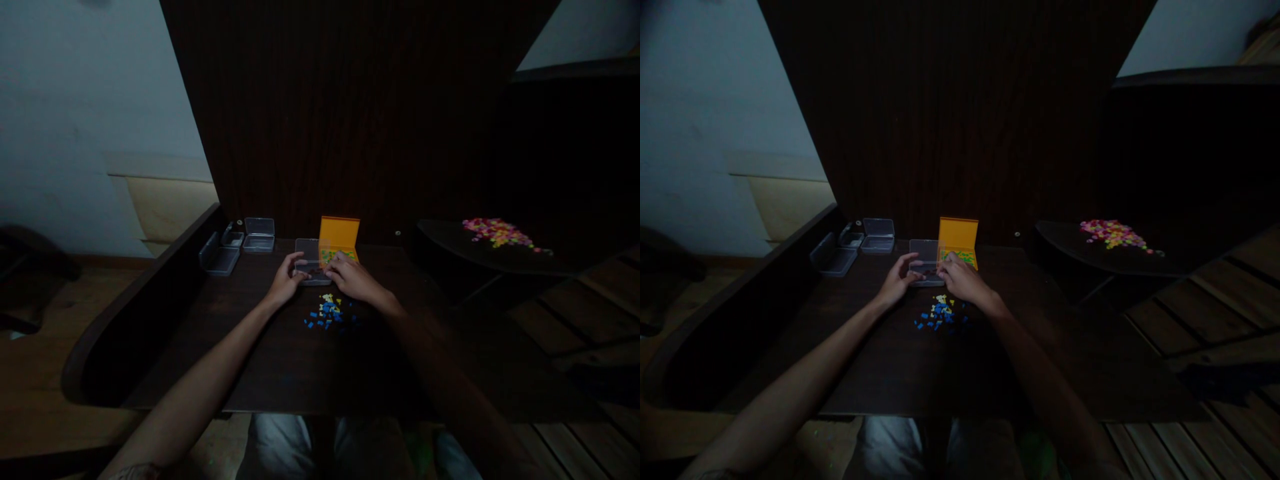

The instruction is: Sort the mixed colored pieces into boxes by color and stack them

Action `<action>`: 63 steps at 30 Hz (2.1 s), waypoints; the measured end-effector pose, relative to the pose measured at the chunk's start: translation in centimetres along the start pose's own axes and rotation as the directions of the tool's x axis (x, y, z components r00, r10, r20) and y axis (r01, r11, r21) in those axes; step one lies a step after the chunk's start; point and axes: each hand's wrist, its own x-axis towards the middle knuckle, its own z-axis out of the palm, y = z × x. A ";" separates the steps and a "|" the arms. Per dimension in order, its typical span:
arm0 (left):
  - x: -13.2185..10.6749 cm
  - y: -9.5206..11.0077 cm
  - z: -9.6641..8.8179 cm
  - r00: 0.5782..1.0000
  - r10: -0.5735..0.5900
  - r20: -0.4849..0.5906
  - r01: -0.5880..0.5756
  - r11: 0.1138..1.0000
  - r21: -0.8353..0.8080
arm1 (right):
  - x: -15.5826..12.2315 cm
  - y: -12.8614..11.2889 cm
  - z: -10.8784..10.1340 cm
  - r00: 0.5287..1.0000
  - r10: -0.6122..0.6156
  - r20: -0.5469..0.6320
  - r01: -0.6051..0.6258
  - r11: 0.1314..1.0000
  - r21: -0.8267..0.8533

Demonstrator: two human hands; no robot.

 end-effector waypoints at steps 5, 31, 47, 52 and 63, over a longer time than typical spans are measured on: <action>-0.1 0.3 0.0 1.000 -0.003 0.015 0.003 1.000 0.001 | 0.8 -0.3 0.7 0.995 0.070 0.067 -0.061 0.990 -0.125; 0.0 0.2 0.0 1.000 -0.010 -0.012 0.010 1.000 0.007 | -1.0 -4.0 2.5 0.922 -0.226 0.314 0.216 0.974 0.067; -0.1 0.5 0.0 1.000 -0.009 -0.001 0.009 1.000 0.004 | -0.7 -3.7 1.8 0.906 -0.209 0.369 0.193 0.978 0.080; 0.0 0.3 0.0 1.000 -0.008 -0.016 0.008 1.000 0.008 | -0.5 -4.6 1.7 0.910 -0.195 0.365 0.198 0.980 0.030; 0.0 0.3 -0.1 1.000 -0.017 -0.006 0.017 1.000 0.004 | -1.0 -4.8 2.9 0.932 -0.176 0.316 0.188 0.982 -0.007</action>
